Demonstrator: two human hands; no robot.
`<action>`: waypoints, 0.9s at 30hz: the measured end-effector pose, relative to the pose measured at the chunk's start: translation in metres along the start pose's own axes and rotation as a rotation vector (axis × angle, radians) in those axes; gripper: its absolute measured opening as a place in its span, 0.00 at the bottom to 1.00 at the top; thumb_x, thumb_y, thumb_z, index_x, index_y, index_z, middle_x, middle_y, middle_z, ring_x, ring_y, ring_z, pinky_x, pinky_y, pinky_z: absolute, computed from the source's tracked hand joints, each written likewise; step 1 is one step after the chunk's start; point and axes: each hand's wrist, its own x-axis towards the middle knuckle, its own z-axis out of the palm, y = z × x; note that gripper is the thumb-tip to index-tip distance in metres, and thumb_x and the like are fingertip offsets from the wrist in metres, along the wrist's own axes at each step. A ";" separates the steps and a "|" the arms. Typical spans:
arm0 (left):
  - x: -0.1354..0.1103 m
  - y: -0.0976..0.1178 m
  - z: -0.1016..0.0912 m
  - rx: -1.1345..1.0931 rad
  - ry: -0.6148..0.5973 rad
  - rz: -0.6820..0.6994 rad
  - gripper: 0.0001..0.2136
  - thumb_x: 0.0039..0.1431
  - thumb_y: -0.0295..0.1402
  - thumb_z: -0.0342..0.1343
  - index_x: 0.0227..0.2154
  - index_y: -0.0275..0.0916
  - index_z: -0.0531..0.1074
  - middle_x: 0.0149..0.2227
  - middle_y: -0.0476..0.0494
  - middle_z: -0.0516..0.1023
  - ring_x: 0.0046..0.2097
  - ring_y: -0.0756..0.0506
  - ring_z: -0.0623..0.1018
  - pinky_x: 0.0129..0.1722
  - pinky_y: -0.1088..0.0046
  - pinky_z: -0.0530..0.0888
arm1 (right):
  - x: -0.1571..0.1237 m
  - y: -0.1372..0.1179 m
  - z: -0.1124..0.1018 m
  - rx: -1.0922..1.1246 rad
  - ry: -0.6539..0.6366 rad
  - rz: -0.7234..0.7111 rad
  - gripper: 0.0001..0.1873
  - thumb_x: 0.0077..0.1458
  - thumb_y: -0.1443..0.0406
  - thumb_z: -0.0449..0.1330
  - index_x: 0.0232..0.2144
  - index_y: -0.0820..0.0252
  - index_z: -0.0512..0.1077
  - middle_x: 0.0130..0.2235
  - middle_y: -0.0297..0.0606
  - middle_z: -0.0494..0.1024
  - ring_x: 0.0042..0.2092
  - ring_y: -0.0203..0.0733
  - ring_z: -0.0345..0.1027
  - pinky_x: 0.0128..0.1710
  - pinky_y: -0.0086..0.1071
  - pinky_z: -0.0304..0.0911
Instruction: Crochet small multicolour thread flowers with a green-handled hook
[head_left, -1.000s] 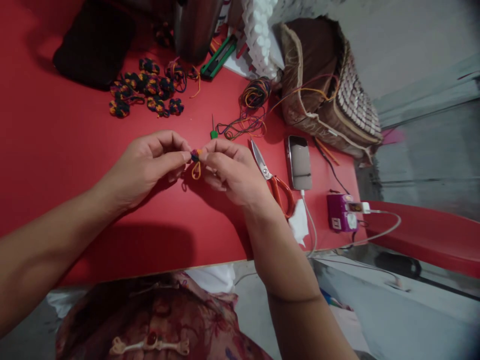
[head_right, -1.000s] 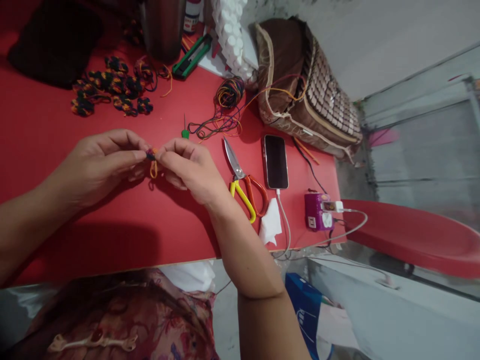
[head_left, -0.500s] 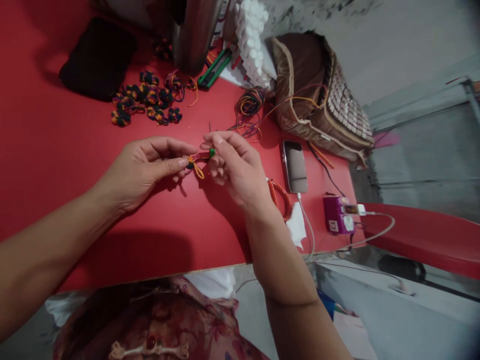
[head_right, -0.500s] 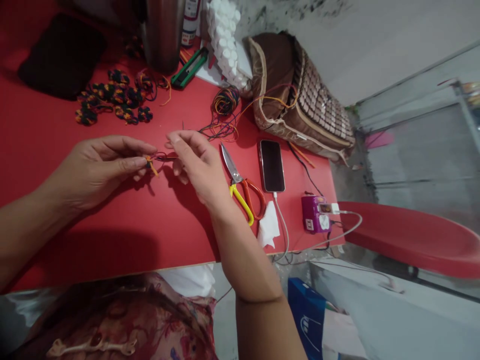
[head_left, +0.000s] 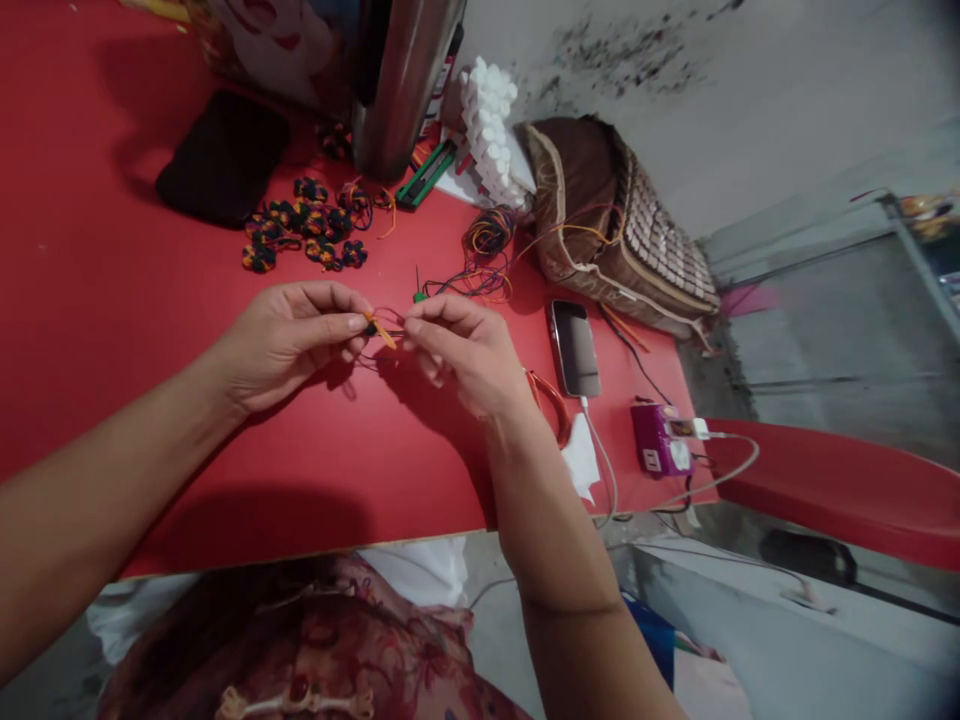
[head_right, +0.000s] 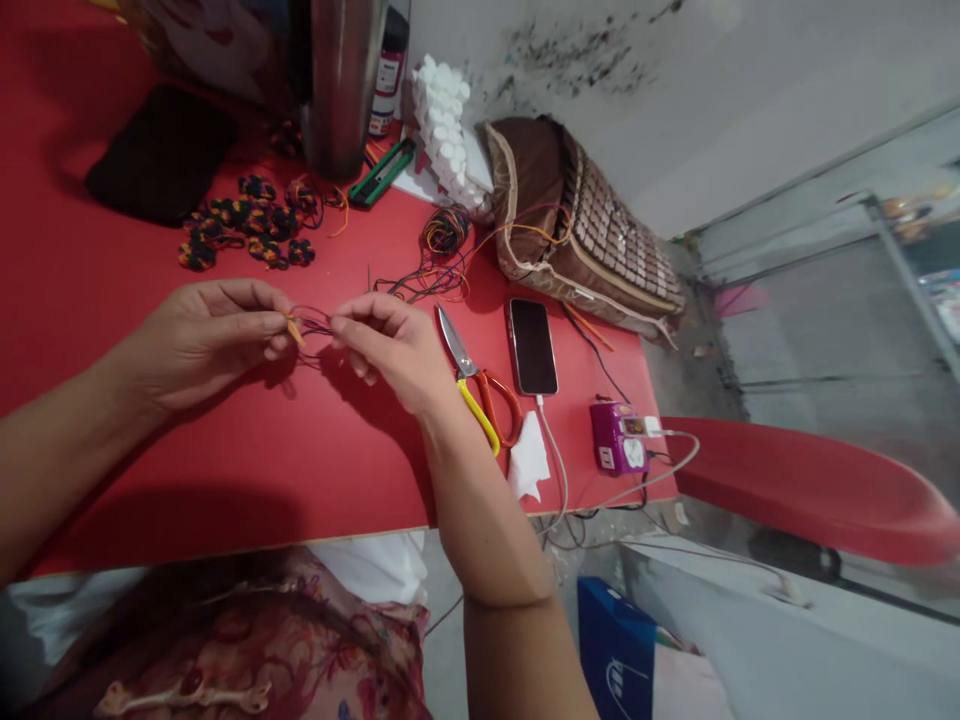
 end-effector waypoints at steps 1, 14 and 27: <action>0.001 0.001 -0.002 -0.017 -0.016 -0.010 0.09 0.46 0.25 0.81 0.29 0.37 0.86 0.25 0.45 0.81 0.24 0.50 0.78 0.22 0.78 0.78 | 0.000 -0.002 -0.001 0.008 0.021 -0.020 0.20 0.52 0.54 0.81 0.34 0.58 0.78 0.27 0.27 0.79 0.20 0.26 0.59 0.18 0.24 0.55; 0.001 0.005 -0.014 -0.080 -0.080 -0.066 0.12 0.46 0.29 0.83 0.30 0.39 0.85 0.45 0.37 0.89 0.38 0.44 0.85 0.36 0.71 0.82 | -0.012 -0.009 0.007 -0.008 -0.077 0.062 0.26 0.63 0.43 0.74 0.40 0.52 0.69 0.16 0.20 0.73 0.13 0.27 0.44 0.13 0.25 0.38; 0.002 0.004 -0.018 -0.043 -0.275 -0.019 0.10 0.57 0.35 0.81 0.31 0.38 0.86 0.41 0.38 0.84 0.37 0.46 0.85 0.37 0.75 0.86 | -0.016 -0.010 0.022 -0.133 -0.125 0.303 0.24 0.61 0.45 0.74 0.34 0.54 0.71 0.14 0.18 0.69 0.12 0.27 0.51 0.13 0.23 0.45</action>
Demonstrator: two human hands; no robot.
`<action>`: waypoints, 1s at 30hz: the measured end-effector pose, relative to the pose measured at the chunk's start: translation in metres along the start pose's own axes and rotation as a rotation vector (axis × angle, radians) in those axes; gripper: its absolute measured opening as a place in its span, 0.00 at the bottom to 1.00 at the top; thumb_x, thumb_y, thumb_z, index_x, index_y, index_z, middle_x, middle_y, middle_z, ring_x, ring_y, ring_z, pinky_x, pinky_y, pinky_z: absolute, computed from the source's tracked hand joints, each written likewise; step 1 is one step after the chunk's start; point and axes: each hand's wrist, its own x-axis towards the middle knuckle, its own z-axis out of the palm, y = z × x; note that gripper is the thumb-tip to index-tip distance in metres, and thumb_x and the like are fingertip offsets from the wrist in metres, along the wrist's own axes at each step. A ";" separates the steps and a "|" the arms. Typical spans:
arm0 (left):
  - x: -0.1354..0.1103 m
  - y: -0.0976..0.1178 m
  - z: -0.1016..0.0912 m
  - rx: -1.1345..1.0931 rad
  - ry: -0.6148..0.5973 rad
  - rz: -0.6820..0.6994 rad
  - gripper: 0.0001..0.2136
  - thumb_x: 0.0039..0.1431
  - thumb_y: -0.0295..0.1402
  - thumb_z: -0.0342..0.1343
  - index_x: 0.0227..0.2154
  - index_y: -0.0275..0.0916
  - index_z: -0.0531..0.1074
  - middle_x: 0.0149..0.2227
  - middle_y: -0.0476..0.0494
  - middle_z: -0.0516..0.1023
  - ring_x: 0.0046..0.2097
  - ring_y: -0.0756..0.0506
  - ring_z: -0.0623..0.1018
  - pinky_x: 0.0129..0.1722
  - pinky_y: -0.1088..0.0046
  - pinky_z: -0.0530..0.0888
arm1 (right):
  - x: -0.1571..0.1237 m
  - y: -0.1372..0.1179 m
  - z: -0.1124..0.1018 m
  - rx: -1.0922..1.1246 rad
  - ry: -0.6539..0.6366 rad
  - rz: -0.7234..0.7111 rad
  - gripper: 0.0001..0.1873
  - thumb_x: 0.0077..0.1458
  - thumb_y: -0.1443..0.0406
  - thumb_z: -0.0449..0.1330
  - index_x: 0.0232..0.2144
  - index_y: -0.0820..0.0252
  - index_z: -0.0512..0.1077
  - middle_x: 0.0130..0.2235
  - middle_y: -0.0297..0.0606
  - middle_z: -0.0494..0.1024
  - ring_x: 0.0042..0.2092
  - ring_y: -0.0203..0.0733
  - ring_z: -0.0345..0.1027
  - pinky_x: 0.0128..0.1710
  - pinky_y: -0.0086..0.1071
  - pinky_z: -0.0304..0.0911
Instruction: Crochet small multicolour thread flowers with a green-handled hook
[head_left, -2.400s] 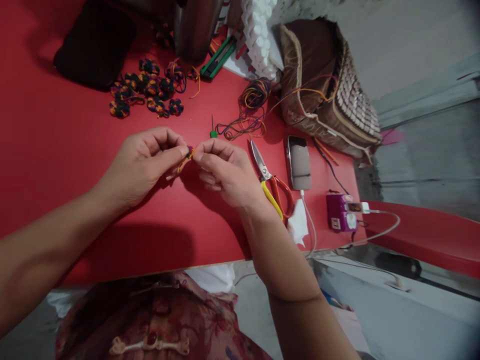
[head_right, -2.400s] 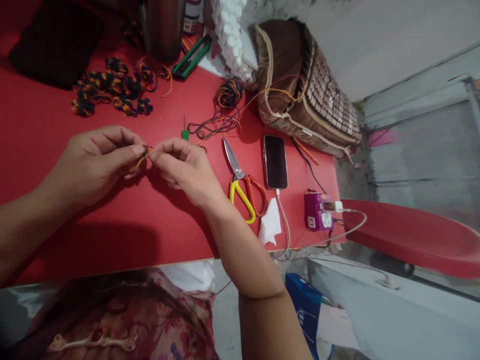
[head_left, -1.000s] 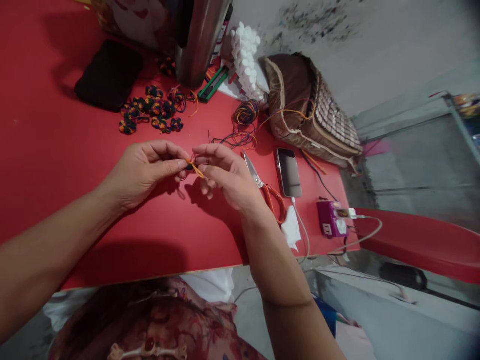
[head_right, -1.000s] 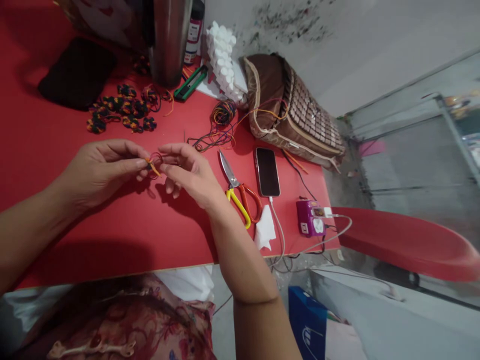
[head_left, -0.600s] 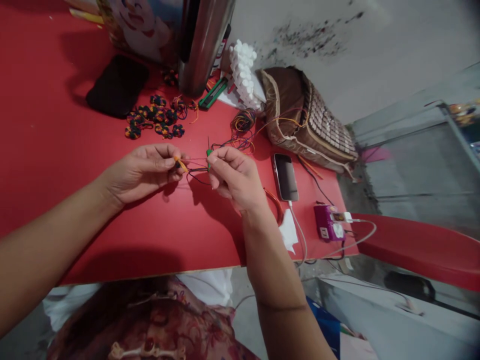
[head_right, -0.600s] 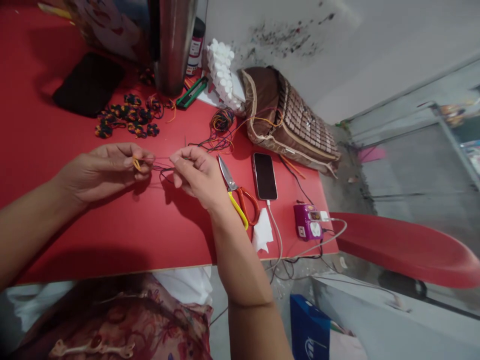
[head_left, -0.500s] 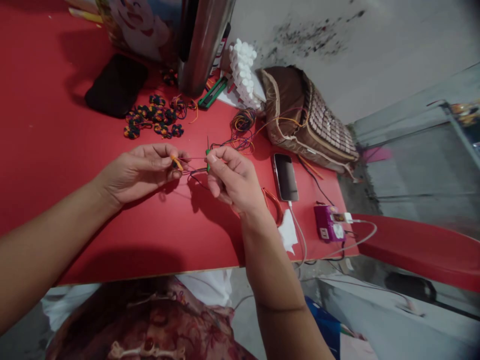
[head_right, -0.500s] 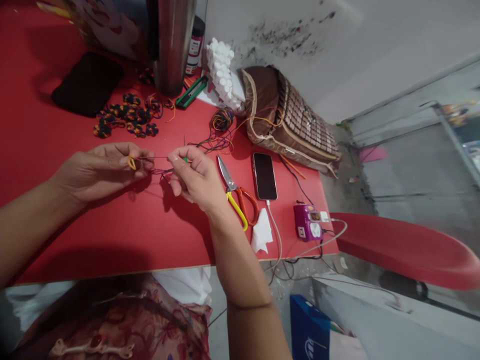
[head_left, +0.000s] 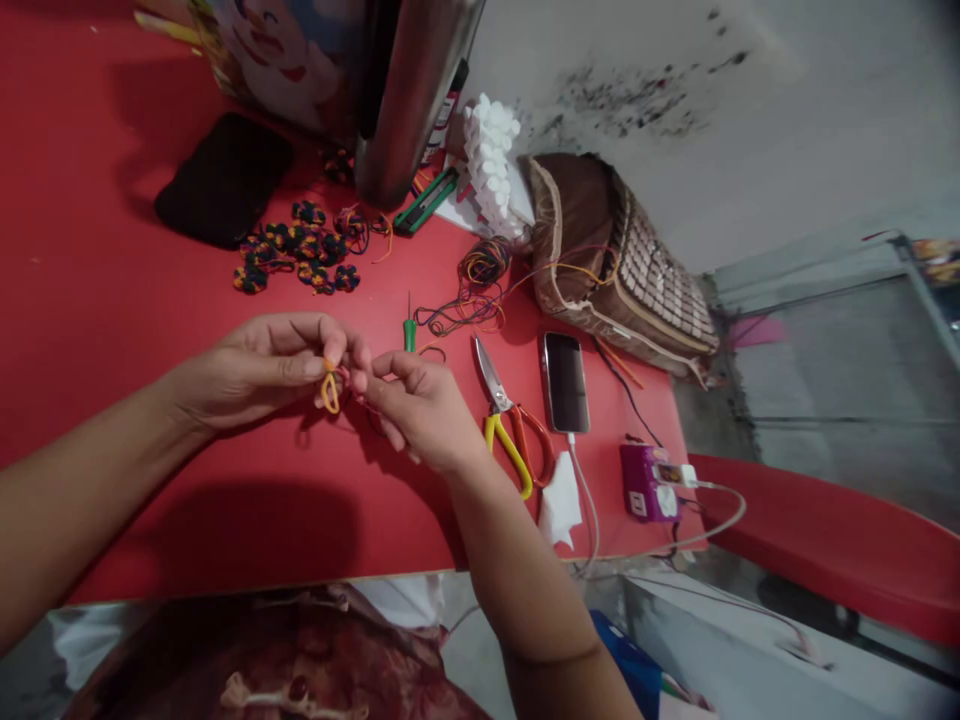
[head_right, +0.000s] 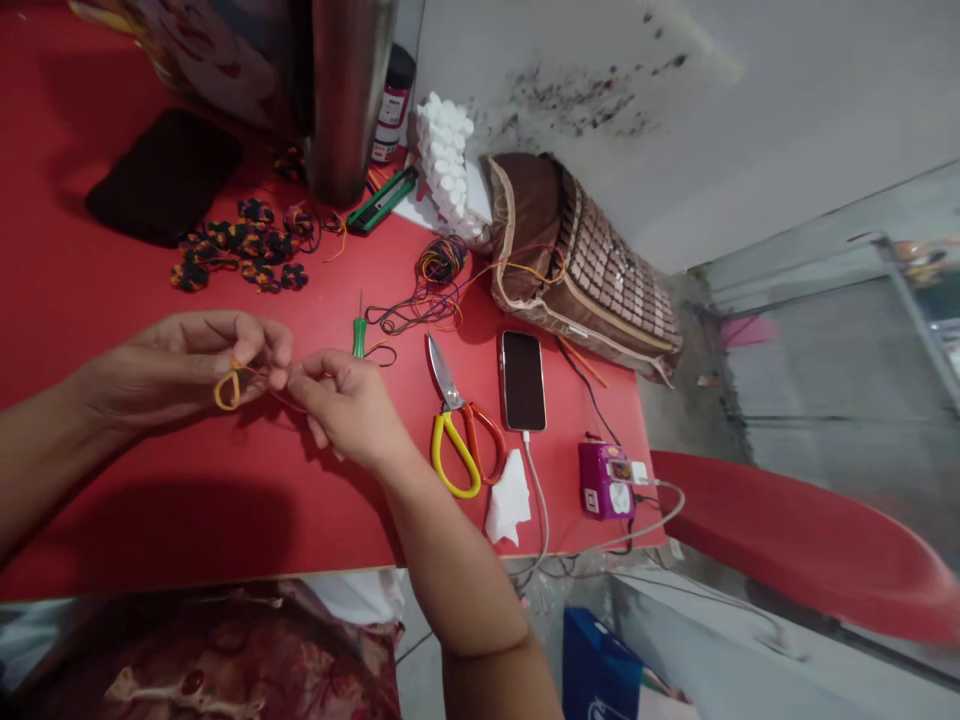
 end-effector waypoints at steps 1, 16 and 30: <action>0.000 -0.001 0.000 0.001 -0.003 -0.006 0.10 0.57 0.35 0.81 0.32 0.37 0.87 0.39 0.40 0.83 0.36 0.47 0.84 0.36 0.77 0.85 | 0.001 0.000 0.000 -0.018 -0.002 0.009 0.24 0.62 0.45 0.74 0.34 0.54 0.71 0.14 0.18 0.69 0.12 0.27 0.51 0.14 0.23 0.45; 0.005 -0.014 0.022 0.159 0.365 0.075 0.13 0.52 0.30 0.79 0.34 0.37 0.80 0.28 0.48 0.80 0.26 0.51 0.77 0.26 0.78 0.76 | 0.014 0.011 -0.004 0.077 -0.010 -0.288 0.26 0.55 0.58 0.80 0.50 0.52 0.73 0.32 0.24 0.79 0.24 0.31 0.68 0.20 0.27 0.59; 0.003 -0.015 0.026 0.146 0.332 -0.081 0.14 0.45 0.26 0.81 0.33 0.35 0.82 0.26 0.48 0.82 0.25 0.50 0.79 0.25 0.77 0.79 | 0.021 0.015 -0.011 -0.006 0.178 -0.413 0.18 0.59 0.53 0.76 0.33 0.56 0.75 0.26 0.27 0.74 0.28 0.32 0.67 0.26 0.29 0.57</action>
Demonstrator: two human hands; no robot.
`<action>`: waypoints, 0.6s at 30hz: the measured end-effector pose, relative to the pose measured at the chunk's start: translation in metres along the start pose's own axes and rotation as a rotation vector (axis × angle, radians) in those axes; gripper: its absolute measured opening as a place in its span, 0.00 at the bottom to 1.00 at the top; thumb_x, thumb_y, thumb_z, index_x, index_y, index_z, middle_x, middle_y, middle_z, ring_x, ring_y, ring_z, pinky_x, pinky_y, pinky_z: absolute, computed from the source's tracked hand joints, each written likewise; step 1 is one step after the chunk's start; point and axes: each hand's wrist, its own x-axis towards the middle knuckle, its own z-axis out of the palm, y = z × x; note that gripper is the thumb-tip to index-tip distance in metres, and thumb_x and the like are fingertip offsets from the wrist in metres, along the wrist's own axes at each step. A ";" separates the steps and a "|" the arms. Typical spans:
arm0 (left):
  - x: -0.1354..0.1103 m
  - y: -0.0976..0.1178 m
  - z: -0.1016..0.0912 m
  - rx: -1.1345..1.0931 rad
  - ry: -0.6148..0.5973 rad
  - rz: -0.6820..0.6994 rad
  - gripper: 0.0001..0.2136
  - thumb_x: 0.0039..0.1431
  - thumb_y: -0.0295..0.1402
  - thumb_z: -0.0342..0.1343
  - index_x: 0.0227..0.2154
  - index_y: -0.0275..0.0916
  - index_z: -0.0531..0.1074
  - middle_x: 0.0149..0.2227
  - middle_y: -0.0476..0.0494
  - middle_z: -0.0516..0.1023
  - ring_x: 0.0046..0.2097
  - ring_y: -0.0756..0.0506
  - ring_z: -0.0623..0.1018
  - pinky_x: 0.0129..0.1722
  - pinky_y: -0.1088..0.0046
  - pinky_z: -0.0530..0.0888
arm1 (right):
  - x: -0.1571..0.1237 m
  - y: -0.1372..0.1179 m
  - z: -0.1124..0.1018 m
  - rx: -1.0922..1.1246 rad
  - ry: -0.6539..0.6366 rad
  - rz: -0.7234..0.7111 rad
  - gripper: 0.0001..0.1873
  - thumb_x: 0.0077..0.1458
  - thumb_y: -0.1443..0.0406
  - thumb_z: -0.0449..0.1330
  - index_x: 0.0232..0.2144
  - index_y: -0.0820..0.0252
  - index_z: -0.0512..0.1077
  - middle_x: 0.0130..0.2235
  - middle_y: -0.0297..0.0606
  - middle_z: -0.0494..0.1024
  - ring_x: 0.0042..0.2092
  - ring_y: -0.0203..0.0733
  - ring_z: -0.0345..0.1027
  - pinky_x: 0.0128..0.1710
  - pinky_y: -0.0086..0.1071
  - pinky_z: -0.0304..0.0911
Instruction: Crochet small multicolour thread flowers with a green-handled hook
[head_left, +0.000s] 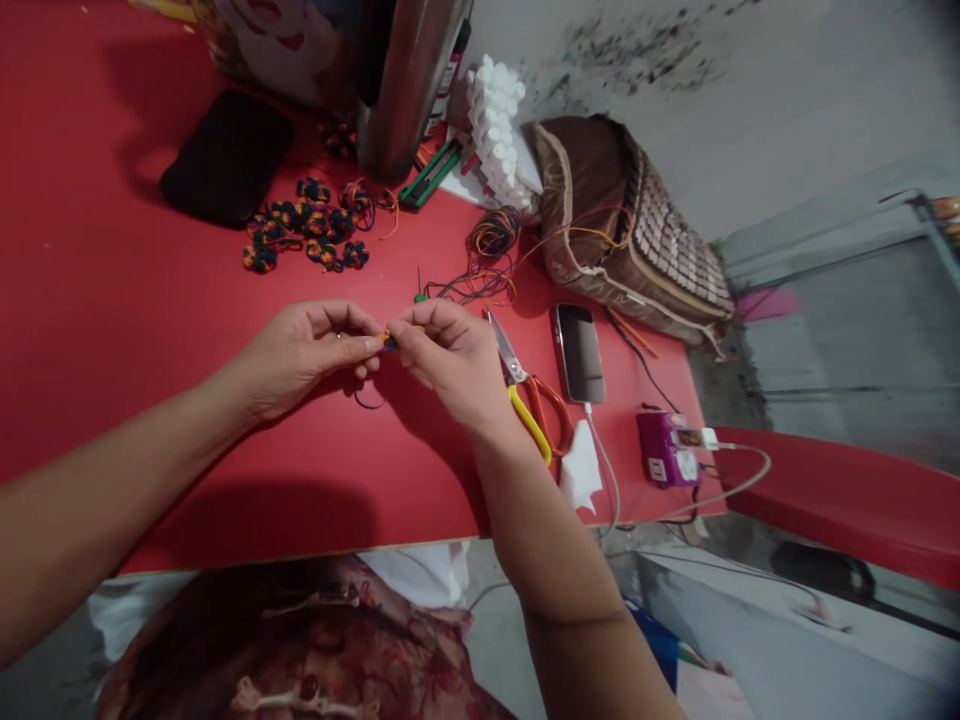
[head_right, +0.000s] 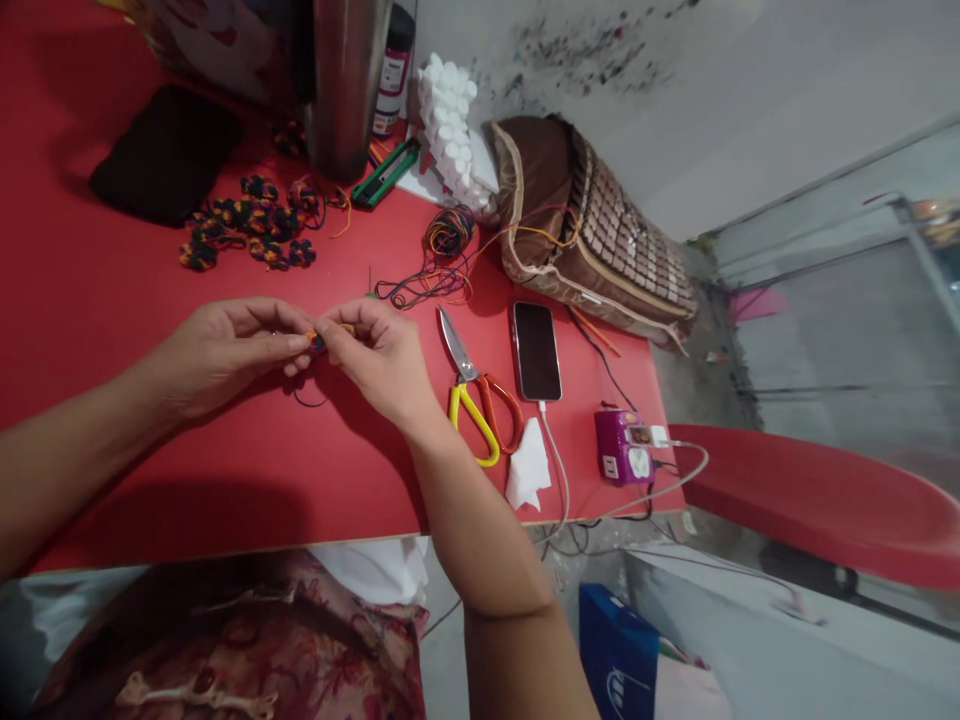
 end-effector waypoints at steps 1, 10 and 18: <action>0.000 0.000 0.000 0.002 0.002 0.004 0.13 0.46 0.26 0.81 0.32 0.35 0.83 0.26 0.47 0.82 0.25 0.50 0.79 0.25 0.77 0.79 | 0.000 0.000 0.000 -0.009 -0.002 -0.007 0.17 0.60 0.54 0.76 0.33 0.56 0.75 0.26 0.27 0.74 0.28 0.33 0.67 0.26 0.30 0.58; 0.003 -0.002 -0.002 -0.132 -0.021 0.076 0.16 0.58 0.47 0.73 0.29 0.37 0.86 0.30 0.39 0.85 0.30 0.44 0.82 0.27 0.71 0.81 | -0.003 -0.001 0.003 -0.114 0.029 -0.085 0.10 0.64 0.58 0.68 0.34 0.55 0.74 0.28 0.27 0.73 0.29 0.33 0.67 0.32 0.32 0.63; 0.001 -0.002 -0.002 -0.025 0.015 0.028 0.14 0.44 0.32 0.85 0.29 0.35 0.86 0.27 0.44 0.81 0.27 0.50 0.77 0.25 0.77 0.76 | -0.004 -0.004 0.005 -0.057 0.054 -0.001 0.21 0.60 0.49 0.76 0.34 0.53 0.73 0.32 0.30 0.76 0.30 0.33 0.67 0.25 0.31 0.58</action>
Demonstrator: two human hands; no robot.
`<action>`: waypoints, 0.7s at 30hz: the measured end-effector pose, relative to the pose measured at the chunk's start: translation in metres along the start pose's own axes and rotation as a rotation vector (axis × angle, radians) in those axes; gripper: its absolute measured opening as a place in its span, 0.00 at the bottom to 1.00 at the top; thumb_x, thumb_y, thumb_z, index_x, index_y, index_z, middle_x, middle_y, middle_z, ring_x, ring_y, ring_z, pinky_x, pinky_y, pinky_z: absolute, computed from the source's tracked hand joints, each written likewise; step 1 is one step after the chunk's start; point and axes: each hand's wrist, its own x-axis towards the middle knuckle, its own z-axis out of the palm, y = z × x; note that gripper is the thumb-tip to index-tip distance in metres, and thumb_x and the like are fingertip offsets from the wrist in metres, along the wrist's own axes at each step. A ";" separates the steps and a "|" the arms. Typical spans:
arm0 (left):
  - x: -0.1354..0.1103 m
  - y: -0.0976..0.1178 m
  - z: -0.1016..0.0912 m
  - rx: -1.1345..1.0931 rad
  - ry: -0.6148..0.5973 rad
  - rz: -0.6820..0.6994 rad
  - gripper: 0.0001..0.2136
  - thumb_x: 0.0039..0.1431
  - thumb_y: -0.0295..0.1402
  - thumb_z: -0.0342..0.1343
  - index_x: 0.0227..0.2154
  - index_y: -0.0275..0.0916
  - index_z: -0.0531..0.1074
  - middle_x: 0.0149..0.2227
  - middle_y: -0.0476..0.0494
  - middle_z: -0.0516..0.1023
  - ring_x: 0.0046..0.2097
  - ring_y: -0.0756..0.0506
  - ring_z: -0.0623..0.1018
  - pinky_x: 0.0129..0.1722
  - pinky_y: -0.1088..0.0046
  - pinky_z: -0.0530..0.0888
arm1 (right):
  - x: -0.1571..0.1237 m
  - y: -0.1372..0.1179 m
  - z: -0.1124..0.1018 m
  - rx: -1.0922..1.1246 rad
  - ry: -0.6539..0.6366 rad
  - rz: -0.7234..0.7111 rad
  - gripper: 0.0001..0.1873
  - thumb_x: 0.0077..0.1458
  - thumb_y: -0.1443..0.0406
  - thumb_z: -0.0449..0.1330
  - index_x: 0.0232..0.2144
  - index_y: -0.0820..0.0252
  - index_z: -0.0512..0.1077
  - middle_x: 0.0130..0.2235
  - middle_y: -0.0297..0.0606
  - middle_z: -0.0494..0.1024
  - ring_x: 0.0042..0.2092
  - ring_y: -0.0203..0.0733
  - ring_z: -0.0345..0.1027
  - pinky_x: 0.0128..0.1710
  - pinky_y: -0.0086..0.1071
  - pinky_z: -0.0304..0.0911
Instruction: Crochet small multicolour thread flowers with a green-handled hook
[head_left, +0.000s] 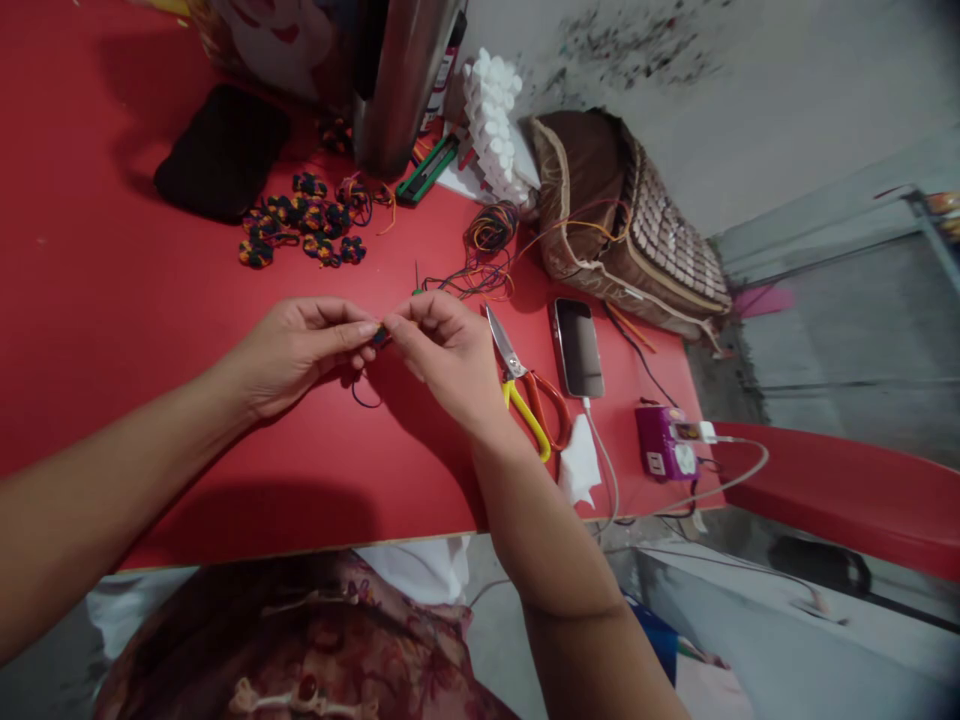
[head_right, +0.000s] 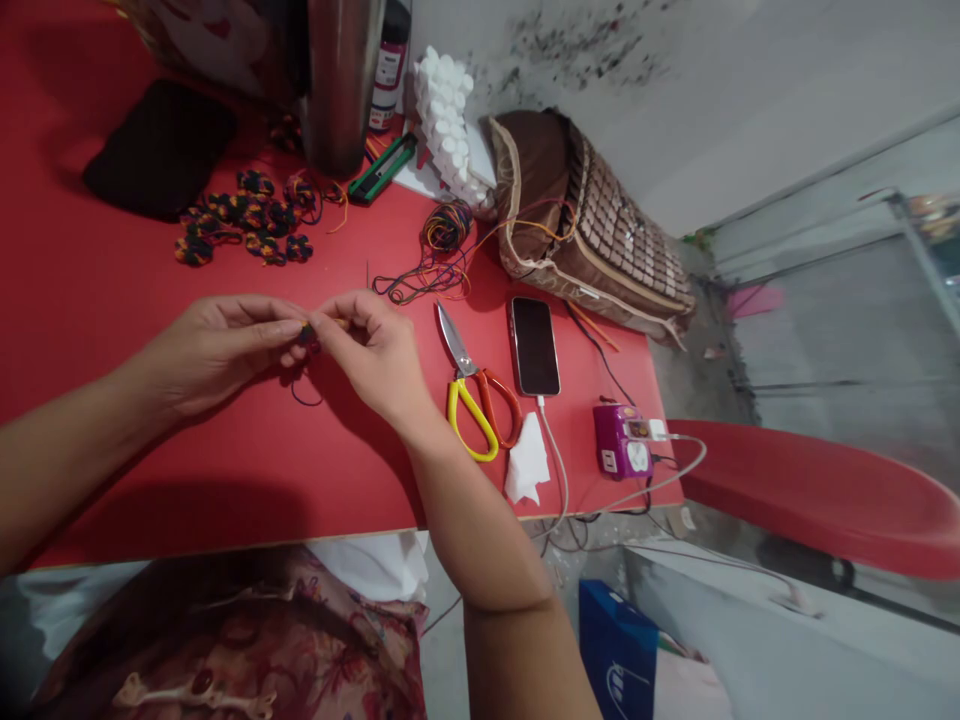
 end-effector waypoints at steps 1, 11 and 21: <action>0.001 0.000 0.000 -0.015 0.000 0.014 0.13 0.44 0.33 0.85 0.28 0.35 0.86 0.26 0.44 0.81 0.27 0.50 0.77 0.24 0.77 0.75 | 0.001 -0.001 0.000 0.030 0.002 0.027 0.23 0.58 0.47 0.77 0.35 0.53 0.73 0.32 0.29 0.77 0.28 0.32 0.65 0.24 0.30 0.57; 0.000 -0.001 0.002 0.033 0.094 0.131 0.08 0.54 0.33 0.79 0.28 0.40 0.86 0.24 0.47 0.79 0.24 0.51 0.74 0.20 0.77 0.71 | 0.002 -0.001 -0.004 0.215 -0.226 0.272 0.31 0.50 0.48 0.82 0.44 0.53 0.72 0.24 0.20 0.76 0.19 0.29 0.58 0.19 0.28 0.51; 0.001 -0.001 0.004 0.099 0.172 0.153 0.06 0.60 0.29 0.74 0.30 0.37 0.83 0.22 0.50 0.73 0.23 0.54 0.71 0.23 0.80 0.68 | 0.017 0.008 -0.043 -0.542 0.284 -0.075 0.10 0.63 0.59 0.67 0.31 0.54 0.73 0.29 0.31 0.77 0.32 0.38 0.70 0.37 0.35 0.62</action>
